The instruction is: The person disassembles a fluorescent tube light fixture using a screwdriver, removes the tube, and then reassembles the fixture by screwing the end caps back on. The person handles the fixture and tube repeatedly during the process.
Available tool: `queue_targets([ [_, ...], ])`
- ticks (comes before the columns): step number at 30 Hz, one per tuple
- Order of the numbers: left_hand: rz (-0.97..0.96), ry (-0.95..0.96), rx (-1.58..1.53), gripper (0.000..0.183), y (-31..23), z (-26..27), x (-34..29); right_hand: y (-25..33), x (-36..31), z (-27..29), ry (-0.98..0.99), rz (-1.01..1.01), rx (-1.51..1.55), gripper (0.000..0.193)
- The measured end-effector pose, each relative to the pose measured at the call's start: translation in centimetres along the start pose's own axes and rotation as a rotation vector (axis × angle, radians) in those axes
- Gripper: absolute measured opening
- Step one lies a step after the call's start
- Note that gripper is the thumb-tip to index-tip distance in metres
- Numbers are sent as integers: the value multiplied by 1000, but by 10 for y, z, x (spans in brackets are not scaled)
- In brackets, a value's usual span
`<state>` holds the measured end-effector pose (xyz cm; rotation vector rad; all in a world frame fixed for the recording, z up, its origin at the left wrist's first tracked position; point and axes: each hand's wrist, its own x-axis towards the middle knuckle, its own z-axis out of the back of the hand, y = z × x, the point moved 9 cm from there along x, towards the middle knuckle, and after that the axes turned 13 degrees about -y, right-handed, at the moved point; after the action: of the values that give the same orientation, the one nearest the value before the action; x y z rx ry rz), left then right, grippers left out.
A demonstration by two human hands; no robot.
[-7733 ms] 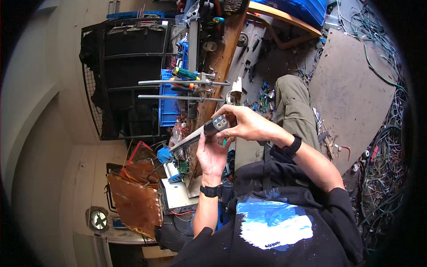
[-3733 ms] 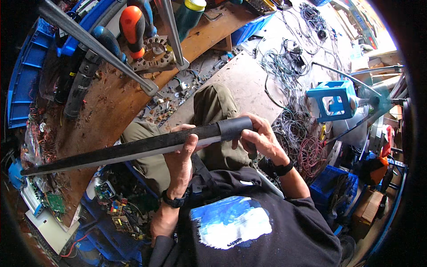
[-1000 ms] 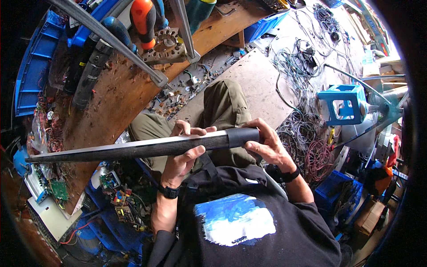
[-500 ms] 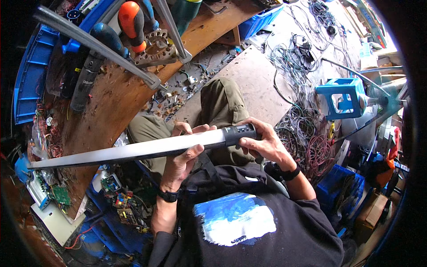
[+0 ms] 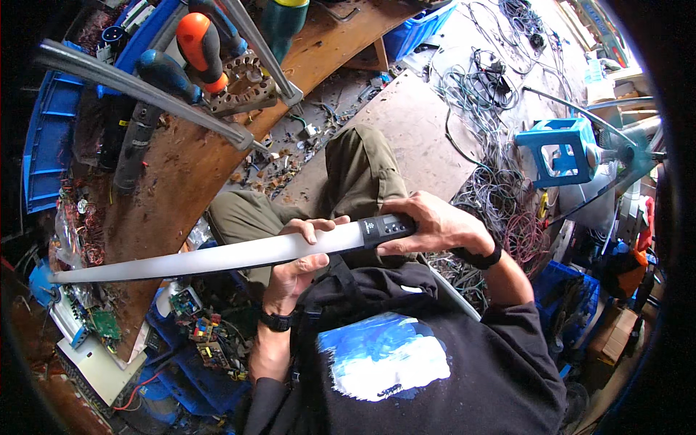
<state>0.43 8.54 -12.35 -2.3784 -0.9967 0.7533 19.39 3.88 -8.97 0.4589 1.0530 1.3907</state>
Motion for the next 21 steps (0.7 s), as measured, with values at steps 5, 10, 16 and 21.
queue_targets([
  [5,-27,-11,-50,34,-3,0,-3,15,6,6,-26,143,-128,65],
  [10,-31,-34,17,38,-4,0,-3,16,2,11,-97,181,-125,62],
  [16,-65,57,-7,32,-9,-5,-5,8,1,5,4,160,39,56],
  [21,-58,83,15,32,-8,4,-3,0,-5,6,-75,164,49,52],
])
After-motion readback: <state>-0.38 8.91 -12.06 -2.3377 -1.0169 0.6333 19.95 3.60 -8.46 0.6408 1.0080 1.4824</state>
